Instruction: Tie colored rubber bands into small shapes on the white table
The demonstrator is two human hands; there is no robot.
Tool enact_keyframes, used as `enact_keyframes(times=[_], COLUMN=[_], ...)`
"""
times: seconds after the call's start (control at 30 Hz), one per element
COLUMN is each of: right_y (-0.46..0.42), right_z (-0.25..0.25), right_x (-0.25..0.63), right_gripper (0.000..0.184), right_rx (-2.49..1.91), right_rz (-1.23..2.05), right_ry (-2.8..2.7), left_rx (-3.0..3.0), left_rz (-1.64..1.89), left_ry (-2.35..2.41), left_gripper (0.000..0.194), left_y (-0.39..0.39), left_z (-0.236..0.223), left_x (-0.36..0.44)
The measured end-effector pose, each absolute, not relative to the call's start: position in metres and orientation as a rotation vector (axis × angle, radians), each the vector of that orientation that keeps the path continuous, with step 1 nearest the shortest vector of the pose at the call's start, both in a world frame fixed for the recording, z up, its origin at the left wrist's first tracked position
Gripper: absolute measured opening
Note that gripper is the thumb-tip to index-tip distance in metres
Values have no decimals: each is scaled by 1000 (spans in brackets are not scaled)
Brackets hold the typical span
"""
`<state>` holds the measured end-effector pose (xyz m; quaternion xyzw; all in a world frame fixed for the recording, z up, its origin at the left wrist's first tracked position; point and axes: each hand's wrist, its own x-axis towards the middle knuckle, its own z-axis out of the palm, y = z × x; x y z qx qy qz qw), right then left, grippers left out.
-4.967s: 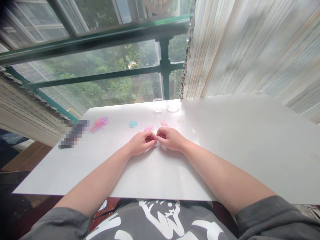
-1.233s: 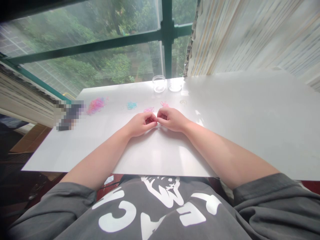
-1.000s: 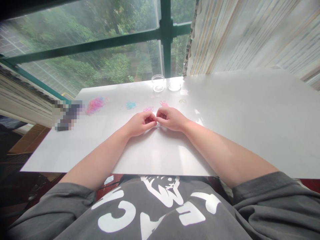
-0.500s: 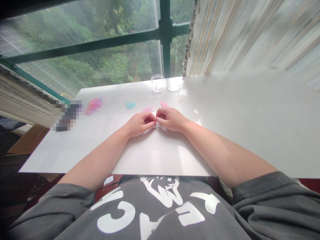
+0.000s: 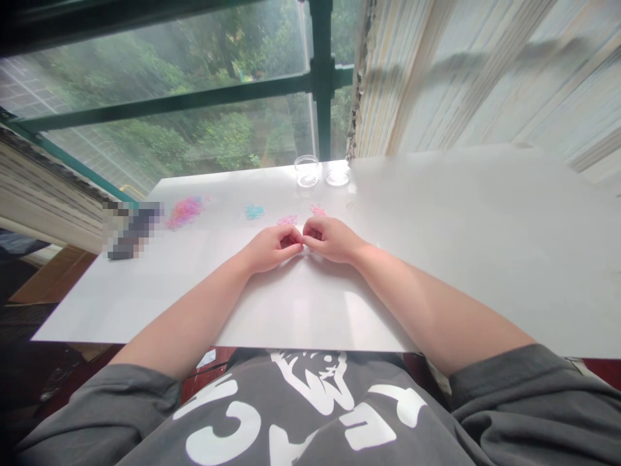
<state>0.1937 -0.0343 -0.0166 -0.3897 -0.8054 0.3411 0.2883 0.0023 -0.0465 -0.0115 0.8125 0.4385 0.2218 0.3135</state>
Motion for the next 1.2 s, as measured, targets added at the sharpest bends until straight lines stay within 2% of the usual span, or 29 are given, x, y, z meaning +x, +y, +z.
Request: enact_keyframes(times=[1.2], right_y=[-34], right_z=[-20], right_x=[191], right_gripper=[11], right_rx=[-1051], right_rz=[929], right_ry=[-2155], left_rx=[2132], left_rz=[625], left_ry=[1201], left_gripper=[15], left_y=[-49], left_z=[-13], left_x=[2])
